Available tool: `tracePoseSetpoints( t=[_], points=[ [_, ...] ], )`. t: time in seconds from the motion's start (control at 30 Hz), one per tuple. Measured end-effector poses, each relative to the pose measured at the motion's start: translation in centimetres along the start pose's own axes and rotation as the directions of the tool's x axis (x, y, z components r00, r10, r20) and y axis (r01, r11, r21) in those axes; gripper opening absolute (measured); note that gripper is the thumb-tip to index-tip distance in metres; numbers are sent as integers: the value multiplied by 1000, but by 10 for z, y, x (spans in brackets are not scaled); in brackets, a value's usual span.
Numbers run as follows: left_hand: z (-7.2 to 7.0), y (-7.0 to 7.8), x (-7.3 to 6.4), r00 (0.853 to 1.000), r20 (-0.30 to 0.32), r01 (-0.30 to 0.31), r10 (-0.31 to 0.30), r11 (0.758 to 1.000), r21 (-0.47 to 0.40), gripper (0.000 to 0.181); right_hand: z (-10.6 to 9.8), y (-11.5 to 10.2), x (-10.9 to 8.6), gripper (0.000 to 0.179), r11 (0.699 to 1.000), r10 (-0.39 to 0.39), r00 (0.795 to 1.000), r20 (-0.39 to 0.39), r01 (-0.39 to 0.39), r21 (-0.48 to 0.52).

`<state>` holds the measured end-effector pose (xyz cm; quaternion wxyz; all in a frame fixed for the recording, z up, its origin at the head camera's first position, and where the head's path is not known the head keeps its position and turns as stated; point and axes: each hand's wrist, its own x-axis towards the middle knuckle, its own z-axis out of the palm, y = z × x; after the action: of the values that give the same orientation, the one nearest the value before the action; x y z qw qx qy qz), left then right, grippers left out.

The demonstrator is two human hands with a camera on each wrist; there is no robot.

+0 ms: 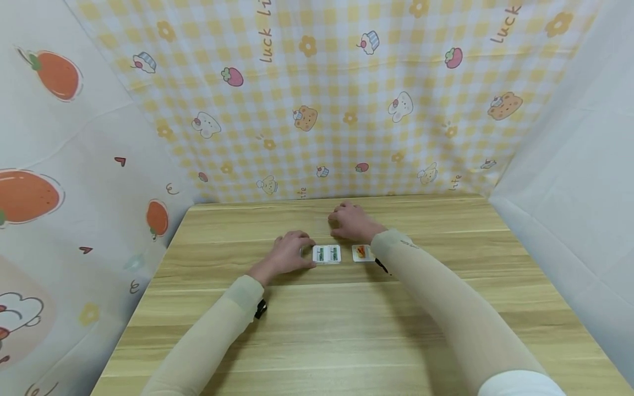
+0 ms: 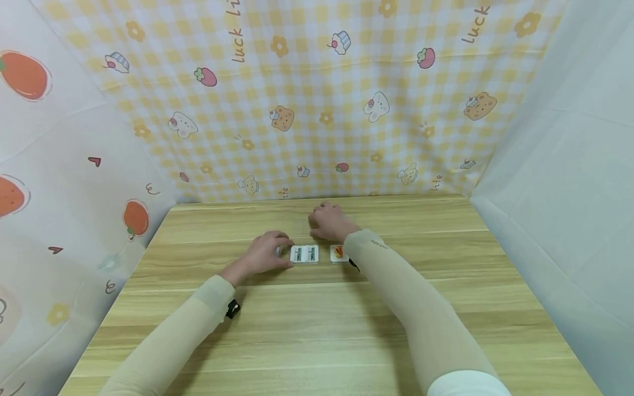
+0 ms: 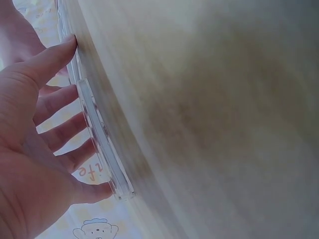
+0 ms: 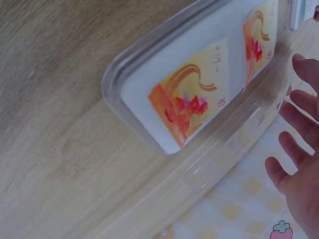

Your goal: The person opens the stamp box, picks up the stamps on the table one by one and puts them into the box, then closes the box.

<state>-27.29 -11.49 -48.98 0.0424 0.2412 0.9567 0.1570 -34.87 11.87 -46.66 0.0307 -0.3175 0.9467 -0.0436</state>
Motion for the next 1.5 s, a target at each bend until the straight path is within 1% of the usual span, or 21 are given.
tracePoseSetpoints(
  t=[0.13,0.23,0.33,0.47,0.6,0.73,0.87,1.0,1.1,1.2,1.3,1.4,1.5],
  points=[
    [-1,-2,1,1000,2,-6,6,1000,9,61,-1,0,0,46,1000,-1,1000,-5,1,6],
    [-3,-3,1,1000,24,-15,15,1000,-4,64,-2,0,1,48,1000,-12,1000,-18,12,-2],
    [-9,-6,1,998,61,-3,8,997,-72,68,-5,-2,1,50,999,-37,999,-35,37,3],
    [-17,-12,1,997,79,30,-17,985,-171,71,-12,-7,0,51,998,-62,997,-35,62,15],
    [-24,-14,2,997,65,45,-32,976,-213,71,-16,-10,-6,51,996,-84,996,-33,84,-1],
    [-26,-14,2,998,52,33,-21,970,-240,73,-16,-12,-16,47,992,-126,991,-41,126,-11],
    [-24,-11,4,999,49,15,-2,961,-275,75,-12,-13,-25,47,985,-172,984,-38,171,-30],
    [-19,-8,7,997,60,-28,47,960,-278,74,-9,-16,-35,46,981,-193,981,-38,193,4],
    [-16,-5,8,993,73,-64,88,957,-282,70,-6,-19,-40,45,979,-199,979,-52,201,25],
    [-12,-4,9,989,89,-86,115,958,-275,66,-2,-22,-43,45,979,-203,978,-57,204,21],
    [-9,-3,11,987,96,-98,125,964,-248,62,2,-24,-45,46,979,-201,979,-43,202,9],
    [-8,-2,12,988,89,-103,126,969,-226,60,4,-25,-47,48,982,-190,981,-28,190,13],
    [-8,-2,12,988,90,-102,125,970,-221,60,7,-26,-48,49,981,-191,981,-37,192,10]
  ],
)
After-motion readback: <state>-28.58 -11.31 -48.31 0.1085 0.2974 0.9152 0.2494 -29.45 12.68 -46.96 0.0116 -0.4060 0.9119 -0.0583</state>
